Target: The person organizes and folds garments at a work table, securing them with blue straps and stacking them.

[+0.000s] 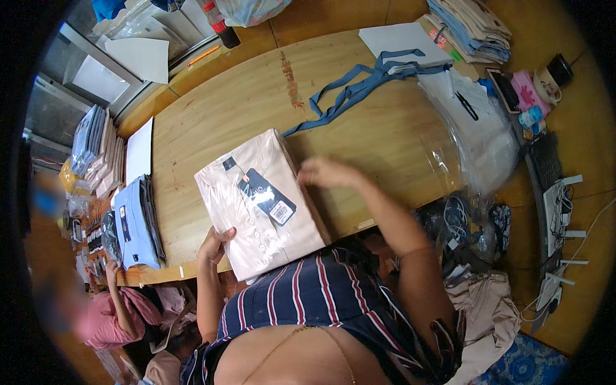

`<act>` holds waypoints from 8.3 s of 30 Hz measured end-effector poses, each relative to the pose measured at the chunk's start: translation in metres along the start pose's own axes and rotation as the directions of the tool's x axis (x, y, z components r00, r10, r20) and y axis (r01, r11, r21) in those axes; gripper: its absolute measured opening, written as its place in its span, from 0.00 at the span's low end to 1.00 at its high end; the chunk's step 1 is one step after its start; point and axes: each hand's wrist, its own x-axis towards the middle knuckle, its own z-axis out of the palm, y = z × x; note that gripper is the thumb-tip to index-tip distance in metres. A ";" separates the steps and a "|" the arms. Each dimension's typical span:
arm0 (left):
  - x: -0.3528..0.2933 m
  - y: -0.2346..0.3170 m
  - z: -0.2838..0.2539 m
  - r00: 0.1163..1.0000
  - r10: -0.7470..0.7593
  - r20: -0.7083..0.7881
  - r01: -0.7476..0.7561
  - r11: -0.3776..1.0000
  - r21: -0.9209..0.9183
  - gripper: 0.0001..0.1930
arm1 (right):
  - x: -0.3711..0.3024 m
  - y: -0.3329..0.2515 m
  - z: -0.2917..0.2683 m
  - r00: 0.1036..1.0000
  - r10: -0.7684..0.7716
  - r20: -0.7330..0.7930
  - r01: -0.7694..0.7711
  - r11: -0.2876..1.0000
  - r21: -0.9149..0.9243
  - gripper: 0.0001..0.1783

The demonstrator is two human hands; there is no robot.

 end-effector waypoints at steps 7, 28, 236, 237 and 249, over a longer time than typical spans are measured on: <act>-0.005 0.015 0.013 0.682 0.726 -0.092 -0.316 0.406 0.857 0.42 | 0.033 0.103 -0.077 0.579 -0.191 -0.792 -0.573 0.595 -0.563 0.11; 0.037 0.119 -0.080 0.918 0.339 0.204 -0.396 0.784 0.478 0.12 | 0.043 -0.001 -0.091 0.970 -0.163 -0.182 0.160 0.987 -0.030 0.10; -0.048 0.079 -0.031 0.691 0.670 -0.271 -0.652 0.740 0.166 0.09 | -0.195 0.012 0.006 0.445 0.373 -0.814 0.505 0.646 0.573 0.24; -0.056 0.086 -0.048 0.609 0.737 -0.292 -0.737 0.662 0.136 0.09 | -0.195 0.046 0.015 0.443 0.435 -0.784 0.530 0.579 0.620 0.24; -0.143 0.156 -0.034 0.312 0.917 -0.250 -0.778 0.397 0.486 0.06 | -0.037 -0.011 0.105 0.753 0.264 -0.603 0.228 0.755 0.615 0.28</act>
